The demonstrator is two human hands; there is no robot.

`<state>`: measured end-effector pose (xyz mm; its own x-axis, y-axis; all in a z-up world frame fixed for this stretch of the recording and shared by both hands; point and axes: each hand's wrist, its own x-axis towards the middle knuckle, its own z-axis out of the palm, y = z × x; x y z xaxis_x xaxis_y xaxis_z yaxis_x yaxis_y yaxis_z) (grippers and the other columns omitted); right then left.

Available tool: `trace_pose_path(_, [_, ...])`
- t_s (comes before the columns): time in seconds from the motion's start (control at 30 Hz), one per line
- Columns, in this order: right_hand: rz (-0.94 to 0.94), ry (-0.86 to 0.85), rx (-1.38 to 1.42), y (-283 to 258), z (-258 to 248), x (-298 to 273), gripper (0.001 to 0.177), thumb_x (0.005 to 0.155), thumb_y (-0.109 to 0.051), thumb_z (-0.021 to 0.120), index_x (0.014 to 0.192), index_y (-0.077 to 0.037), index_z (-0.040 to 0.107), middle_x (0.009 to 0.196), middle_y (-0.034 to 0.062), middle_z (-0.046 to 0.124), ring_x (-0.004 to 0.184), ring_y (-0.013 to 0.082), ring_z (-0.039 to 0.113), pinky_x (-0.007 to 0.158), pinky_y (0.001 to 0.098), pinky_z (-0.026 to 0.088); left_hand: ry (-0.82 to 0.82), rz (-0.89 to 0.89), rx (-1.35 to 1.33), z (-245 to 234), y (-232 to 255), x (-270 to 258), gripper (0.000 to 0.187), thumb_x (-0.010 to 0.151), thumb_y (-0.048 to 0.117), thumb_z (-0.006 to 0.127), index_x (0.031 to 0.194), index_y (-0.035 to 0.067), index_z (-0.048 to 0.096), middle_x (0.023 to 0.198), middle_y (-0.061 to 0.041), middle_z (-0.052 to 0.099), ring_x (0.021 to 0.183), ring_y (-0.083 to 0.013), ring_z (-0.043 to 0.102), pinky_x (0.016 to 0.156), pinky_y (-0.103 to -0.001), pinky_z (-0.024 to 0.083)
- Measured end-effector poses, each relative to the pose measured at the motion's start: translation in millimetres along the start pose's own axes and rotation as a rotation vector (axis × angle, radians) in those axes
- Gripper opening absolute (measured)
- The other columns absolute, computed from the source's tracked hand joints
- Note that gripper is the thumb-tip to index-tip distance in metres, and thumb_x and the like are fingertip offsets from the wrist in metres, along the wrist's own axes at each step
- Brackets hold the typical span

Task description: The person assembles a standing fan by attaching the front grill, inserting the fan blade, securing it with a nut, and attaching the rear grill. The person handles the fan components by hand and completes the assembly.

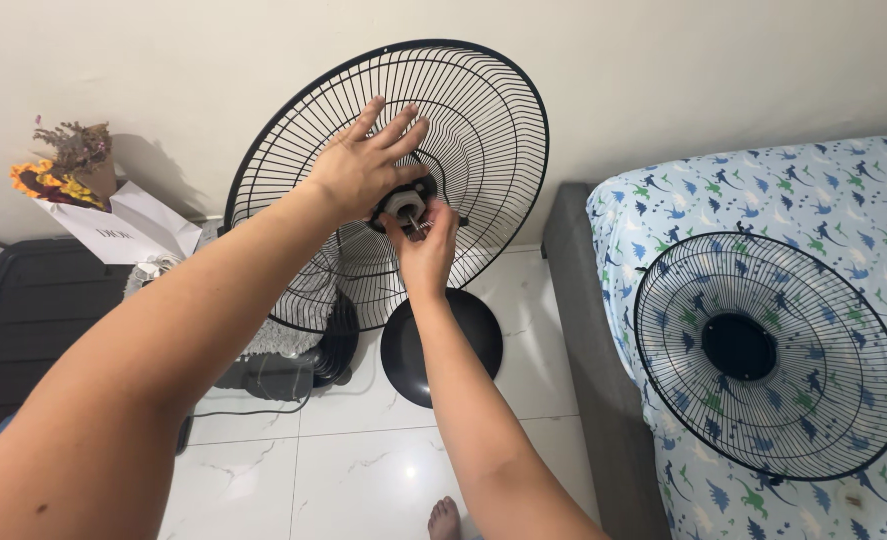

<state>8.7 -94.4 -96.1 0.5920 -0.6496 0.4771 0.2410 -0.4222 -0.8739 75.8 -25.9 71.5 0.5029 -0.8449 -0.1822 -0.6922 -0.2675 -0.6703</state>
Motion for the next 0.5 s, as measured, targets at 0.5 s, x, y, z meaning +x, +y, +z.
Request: trace_pose_path(0.5, [0.123,-0.052,0.061,7,2,-5,0.057,0.072,-0.037,0.093,0.099,0.000,0.059,0.084,0.0078,0.071,0.069,0.0158,0.071,0.062,0.0299,0.059,0.067,0.004,-0.011,10,2,-2,0.088,0.070,0.052,0.083,0.149,0.042,0.046,0.168,-0.003,0.018,0.156,-0.0262,0.009,0.124,-0.054,0.003])
